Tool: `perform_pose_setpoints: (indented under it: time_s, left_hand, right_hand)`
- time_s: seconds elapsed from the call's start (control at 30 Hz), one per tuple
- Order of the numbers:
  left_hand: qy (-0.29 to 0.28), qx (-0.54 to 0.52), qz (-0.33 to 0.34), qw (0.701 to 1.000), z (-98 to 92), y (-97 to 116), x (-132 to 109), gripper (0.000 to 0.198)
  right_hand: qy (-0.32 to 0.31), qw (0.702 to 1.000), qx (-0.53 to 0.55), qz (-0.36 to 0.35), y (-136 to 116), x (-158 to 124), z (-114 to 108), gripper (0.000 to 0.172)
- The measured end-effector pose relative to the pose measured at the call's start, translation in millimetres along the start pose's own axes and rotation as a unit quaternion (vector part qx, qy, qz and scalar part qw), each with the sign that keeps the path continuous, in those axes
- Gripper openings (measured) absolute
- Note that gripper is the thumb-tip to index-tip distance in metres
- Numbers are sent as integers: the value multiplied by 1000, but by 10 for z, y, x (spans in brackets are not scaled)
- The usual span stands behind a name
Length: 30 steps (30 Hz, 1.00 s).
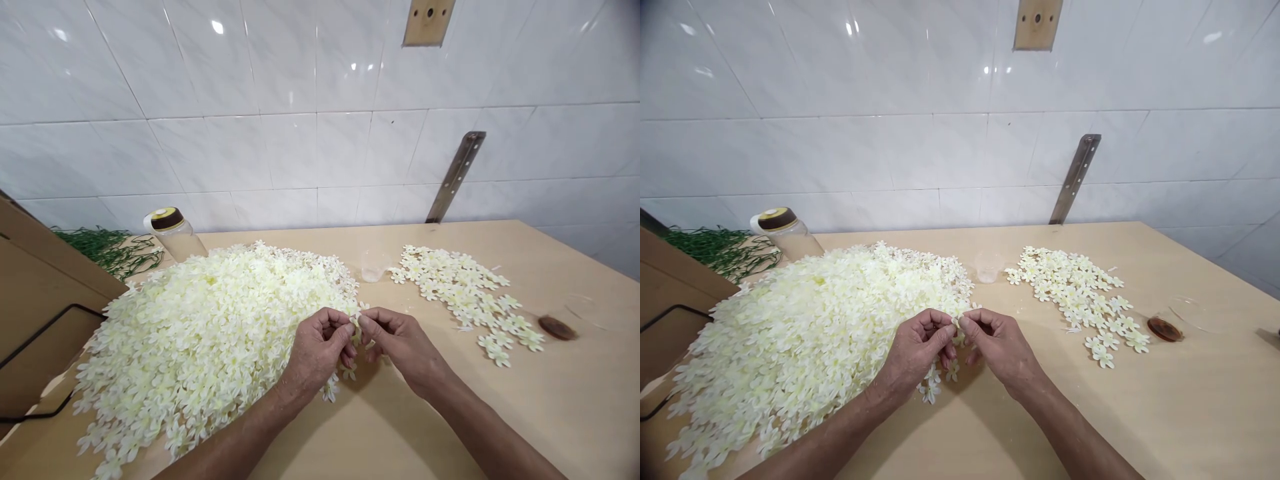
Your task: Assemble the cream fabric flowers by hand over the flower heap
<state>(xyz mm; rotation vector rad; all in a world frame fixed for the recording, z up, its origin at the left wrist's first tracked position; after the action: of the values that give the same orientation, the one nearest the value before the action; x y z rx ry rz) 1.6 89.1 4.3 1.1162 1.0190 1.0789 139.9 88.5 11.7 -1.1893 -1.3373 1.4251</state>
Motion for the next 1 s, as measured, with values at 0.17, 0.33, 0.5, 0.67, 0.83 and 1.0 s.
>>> perform_pose_setpoints:
  time_s: [0.17,0.33,0.5,0.67,0.83,1.0]
  left_hand:
    - [2,-9,-2,1000,-9,22,-6,29]
    - [-18,18,-11,1000,24,51,-24,34]
    - [1,43,3,999,-7,70,-11,33]
    - [24,111,49,992,-44,127,-53,28]
    - [48,168,83,981,-74,178,-97,27]
    - [50,137,69,987,-74,186,-87,28]
  right_hand:
    - [45,997,-60,-15,14,14,-98,45]
    - [14,998,-64,-18,31,-2,-52,45]
    - [-22,1000,-7,9,37,-17,38,45]
    - [-64,997,45,29,31,-13,135,42]
    - [-7,1000,-11,-5,39,17,26,41]
    - [37,994,-90,-39,-36,-8,-100,42]
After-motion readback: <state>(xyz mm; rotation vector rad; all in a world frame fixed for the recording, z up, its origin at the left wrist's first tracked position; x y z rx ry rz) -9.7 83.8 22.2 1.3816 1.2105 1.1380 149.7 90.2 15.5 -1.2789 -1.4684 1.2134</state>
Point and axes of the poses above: each hand's wrist, its own x-axis towards the middle knuckle, its own z-axis out of the palm, y = z × x, the point moved 7 cm from there along x, towards the middle knuckle
